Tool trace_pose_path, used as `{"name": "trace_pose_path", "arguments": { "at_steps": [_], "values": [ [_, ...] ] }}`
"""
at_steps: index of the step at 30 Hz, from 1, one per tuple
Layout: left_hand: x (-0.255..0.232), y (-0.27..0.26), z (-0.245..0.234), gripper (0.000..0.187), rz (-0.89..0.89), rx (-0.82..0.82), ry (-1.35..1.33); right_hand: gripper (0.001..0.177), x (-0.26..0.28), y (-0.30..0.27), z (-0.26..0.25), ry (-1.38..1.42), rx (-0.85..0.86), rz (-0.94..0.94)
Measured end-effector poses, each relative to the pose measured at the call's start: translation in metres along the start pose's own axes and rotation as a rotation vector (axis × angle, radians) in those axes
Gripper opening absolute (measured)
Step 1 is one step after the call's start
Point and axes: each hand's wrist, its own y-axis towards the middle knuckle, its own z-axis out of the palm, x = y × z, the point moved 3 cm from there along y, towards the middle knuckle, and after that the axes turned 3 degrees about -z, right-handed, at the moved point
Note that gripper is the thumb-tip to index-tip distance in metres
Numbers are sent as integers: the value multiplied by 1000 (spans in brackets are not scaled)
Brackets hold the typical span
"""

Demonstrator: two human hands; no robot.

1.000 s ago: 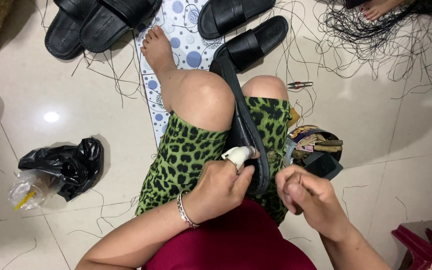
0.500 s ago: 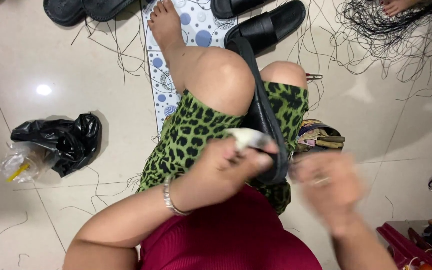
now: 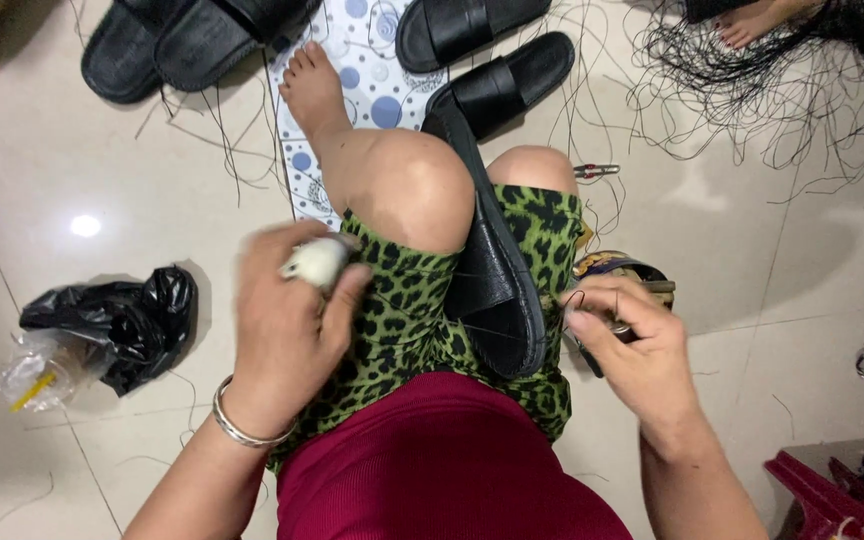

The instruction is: Hand-sewing the sole and upper of a black sandal using a needle and thread while sitting on the floor.

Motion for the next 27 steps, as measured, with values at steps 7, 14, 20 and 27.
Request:
{"name": "trace_pose_path", "arguments": {
  "at_steps": [7,14,20,27],
  "values": [
    [-63,-8,46,16,524,-102,17,10,-13,-13,15,943,222,31],
    [-63,-1,52,10,706,-79,149,25,-14,-23,9,1052,336,64],
    [-70,-2,59,42,457,114,108,27,-9,-19,19,1106,290,111],
    [-63,-7,70,11,159,132,-624,26,-16,-26,13,1028,213,166]
  ]
}}
